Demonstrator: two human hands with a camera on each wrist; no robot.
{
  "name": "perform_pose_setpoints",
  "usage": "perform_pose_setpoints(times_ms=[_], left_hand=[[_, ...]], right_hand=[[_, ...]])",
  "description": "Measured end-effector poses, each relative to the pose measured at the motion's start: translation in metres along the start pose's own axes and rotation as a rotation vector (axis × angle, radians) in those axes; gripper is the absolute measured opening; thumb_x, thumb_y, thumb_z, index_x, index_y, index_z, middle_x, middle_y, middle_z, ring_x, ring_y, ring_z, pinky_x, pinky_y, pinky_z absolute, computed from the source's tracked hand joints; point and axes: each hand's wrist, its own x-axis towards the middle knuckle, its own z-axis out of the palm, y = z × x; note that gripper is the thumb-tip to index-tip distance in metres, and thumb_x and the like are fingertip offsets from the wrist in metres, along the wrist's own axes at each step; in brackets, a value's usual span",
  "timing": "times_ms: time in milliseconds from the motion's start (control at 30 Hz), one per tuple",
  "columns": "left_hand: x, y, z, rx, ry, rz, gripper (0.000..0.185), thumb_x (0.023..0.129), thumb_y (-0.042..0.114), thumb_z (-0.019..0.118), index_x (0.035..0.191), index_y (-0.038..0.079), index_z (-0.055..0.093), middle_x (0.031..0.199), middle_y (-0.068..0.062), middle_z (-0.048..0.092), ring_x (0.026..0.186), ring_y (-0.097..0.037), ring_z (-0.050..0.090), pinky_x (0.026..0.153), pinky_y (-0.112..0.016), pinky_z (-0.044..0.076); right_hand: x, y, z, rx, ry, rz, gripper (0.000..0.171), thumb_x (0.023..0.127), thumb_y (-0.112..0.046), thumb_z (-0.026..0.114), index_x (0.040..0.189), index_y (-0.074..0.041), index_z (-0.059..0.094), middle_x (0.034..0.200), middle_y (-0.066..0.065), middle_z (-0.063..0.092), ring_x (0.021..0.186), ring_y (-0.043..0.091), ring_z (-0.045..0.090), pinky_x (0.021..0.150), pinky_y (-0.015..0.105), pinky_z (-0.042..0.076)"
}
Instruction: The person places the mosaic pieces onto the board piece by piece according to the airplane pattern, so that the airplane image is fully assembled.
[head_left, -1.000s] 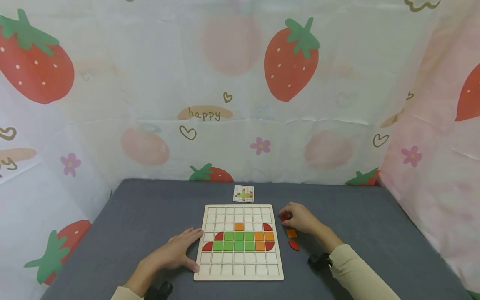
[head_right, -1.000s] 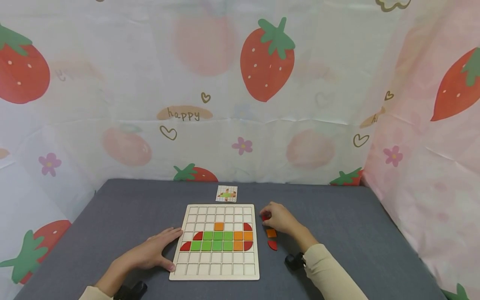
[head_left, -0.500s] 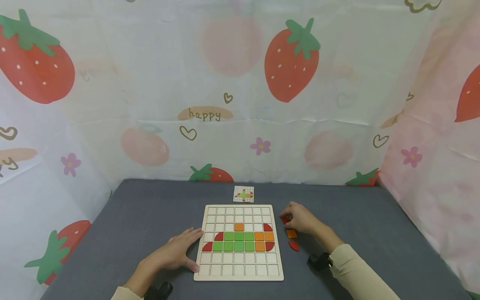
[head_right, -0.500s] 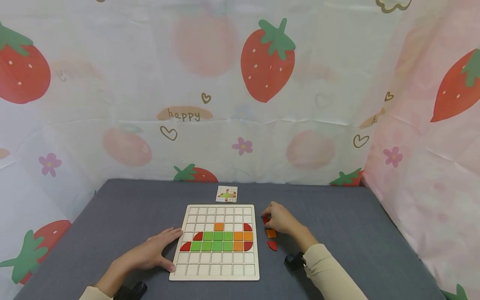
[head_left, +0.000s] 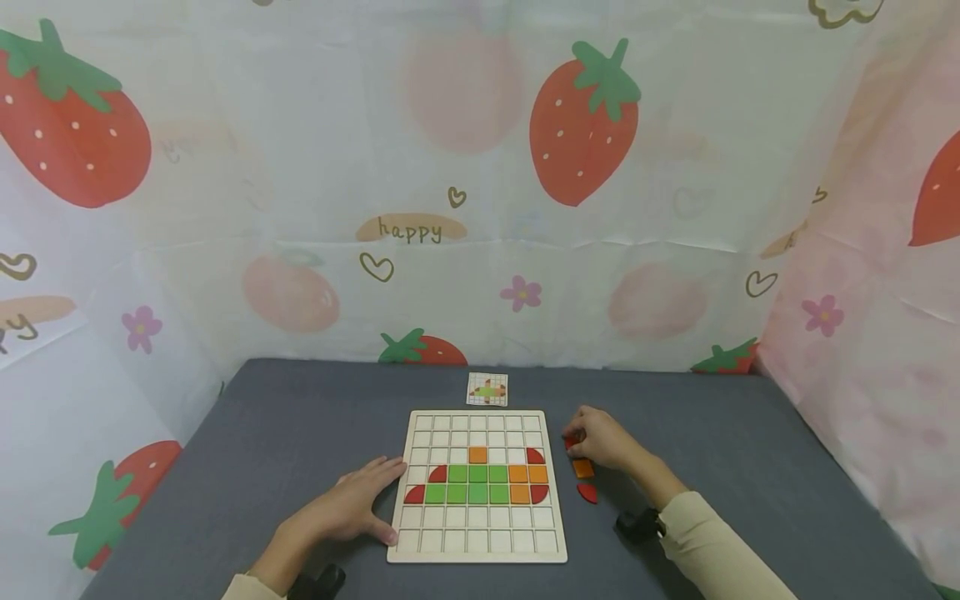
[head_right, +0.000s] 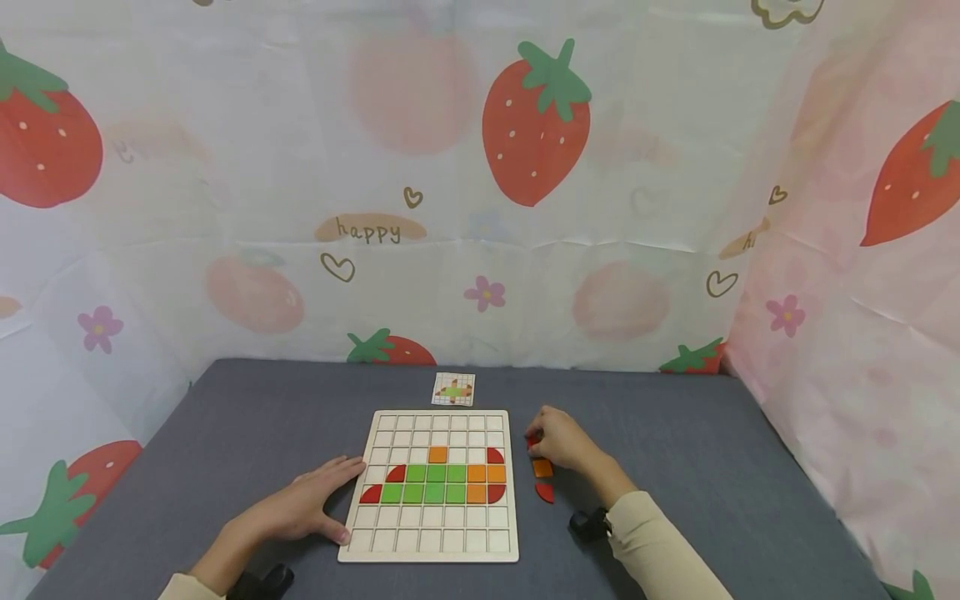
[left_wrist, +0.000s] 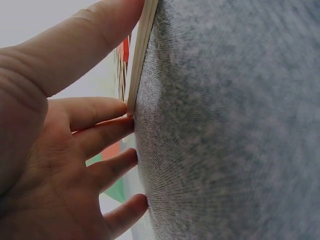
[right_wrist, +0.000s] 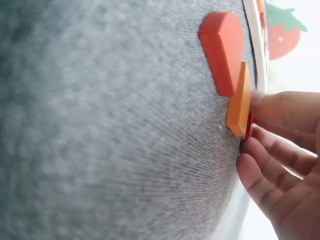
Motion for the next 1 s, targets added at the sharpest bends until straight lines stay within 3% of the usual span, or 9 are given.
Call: perform_pose_setpoints(times_ms=[200, 600, 1000], left_hand=[[0.0001, 0.0000, -0.0006, 0.005, 0.004, 0.004, 0.098, 0.057, 0.036, 0.080, 0.139, 0.010, 0.035, 0.144, -0.010, 0.036, 0.138, -0.033, 0.022, 0.102, -0.062, 0.018], [0.0002, 0.0004, -0.0005, -0.006, -0.007, -0.011, 0.099, 0.057, 0.037, 0.080, 0.140, 0.011, 0.034, 0.144, -0.009, 0.035, 0.138, -0.033, 0.021, 0.102, -0.063, 0.017], [0.0008, -0.0019, -0.0001, -0.008, -0.005, 0.010, 0.099, 0.056, 0.038, 0.080, 0.140, 0.009, 0.034, 0.145, -0.011, 0.034, 0.137, -0.035, 0.022, 0.101, -0.064, 0.018]], right_hand=[[-0.0003, 0.0019, -0.0001, -0.005, 0.001, -0.011, 0.017, 0.077, -0.002, 0.064, 0.092, -0.004, 0.070, 0.089, 0.003, 0.056, 0.072, 0.010, 0.051, 0.059, 0.020, 0.045], [-0.0008, 0.0029, 0.0026, -0.037, 0.025, 0.003, 0.015, 0.077, -0.007, 0.067, 0.092, -0.008, 0.071, 0.088, -0.001, 0.058, 0.077, 0.011, 0.056, 0.064, 0.022, 0.048], [-0.0006, 0.0022, 0.0013, 0.022, 0.025, 0.023, 0.016, 0.078, -0.009, 0.067, 0.093, -0.007, 0.071, 0.089, -0.001, 0.059, 0.076, 0.009, 0.054, 0.063, 0.021, 0.046]])
